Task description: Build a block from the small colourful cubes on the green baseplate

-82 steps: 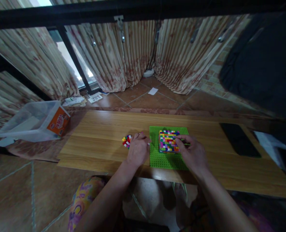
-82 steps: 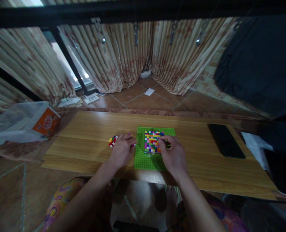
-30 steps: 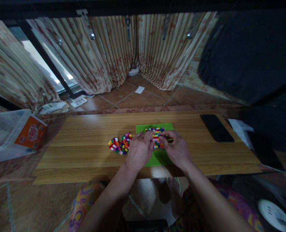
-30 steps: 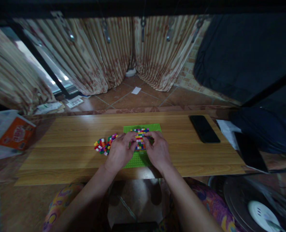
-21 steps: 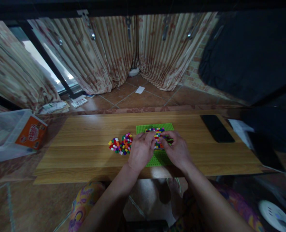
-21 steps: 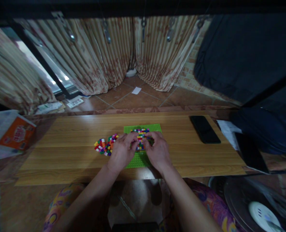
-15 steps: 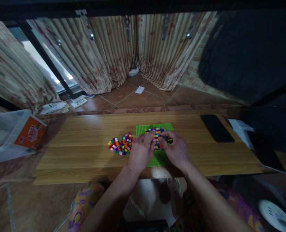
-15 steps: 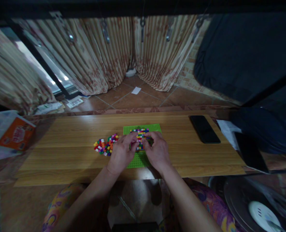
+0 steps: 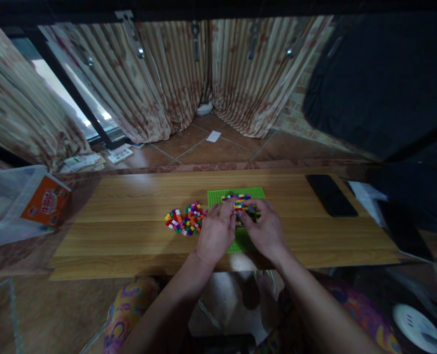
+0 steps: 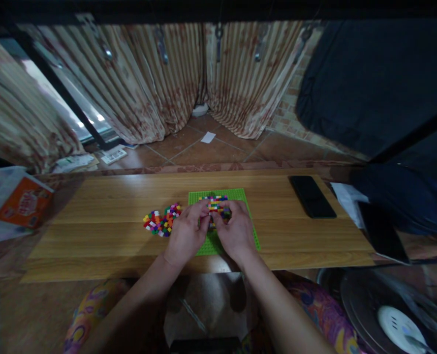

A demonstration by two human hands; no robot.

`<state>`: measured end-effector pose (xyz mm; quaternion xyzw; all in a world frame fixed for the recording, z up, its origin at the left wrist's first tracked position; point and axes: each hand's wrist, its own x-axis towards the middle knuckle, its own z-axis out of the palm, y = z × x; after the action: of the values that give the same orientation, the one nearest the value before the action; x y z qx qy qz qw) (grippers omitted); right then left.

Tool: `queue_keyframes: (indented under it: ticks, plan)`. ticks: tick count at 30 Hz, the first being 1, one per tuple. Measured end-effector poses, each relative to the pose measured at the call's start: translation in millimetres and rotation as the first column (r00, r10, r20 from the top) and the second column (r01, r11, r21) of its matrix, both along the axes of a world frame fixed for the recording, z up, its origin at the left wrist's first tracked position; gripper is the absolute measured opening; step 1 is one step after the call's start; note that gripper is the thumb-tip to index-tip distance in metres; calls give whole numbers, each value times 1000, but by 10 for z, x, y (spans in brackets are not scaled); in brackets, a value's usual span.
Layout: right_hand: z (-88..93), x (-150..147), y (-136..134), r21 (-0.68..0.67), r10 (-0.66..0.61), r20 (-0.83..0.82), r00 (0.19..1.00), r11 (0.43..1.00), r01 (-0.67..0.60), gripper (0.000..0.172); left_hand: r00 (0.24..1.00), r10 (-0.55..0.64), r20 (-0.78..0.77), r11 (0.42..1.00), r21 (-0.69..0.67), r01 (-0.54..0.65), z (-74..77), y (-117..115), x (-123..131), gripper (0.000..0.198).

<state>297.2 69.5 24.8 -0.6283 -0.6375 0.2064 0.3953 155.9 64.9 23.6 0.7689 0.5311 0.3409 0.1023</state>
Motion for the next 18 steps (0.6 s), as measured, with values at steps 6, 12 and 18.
queue_keyframes:
  ticks: [6, 12, 18]
  plan:
    - [8, -46, 18, -15, -36, 13, 999, 999, 36, 24, 1000, 1, 6, 1000, -24, -1, 26, -9, 7, 40]
    - [4, -52, 36, -54, -59, -15, 998, 997, 58, 24, 1000, 14, 9, 1000, -15, -14, 18, -3, 22, 36]
    - [-29, -60, 48, -53, -75, -41, 996, 996, 73, 22, 999, 14, 30, 999, 34, -15, 9, 4, 48, 41]
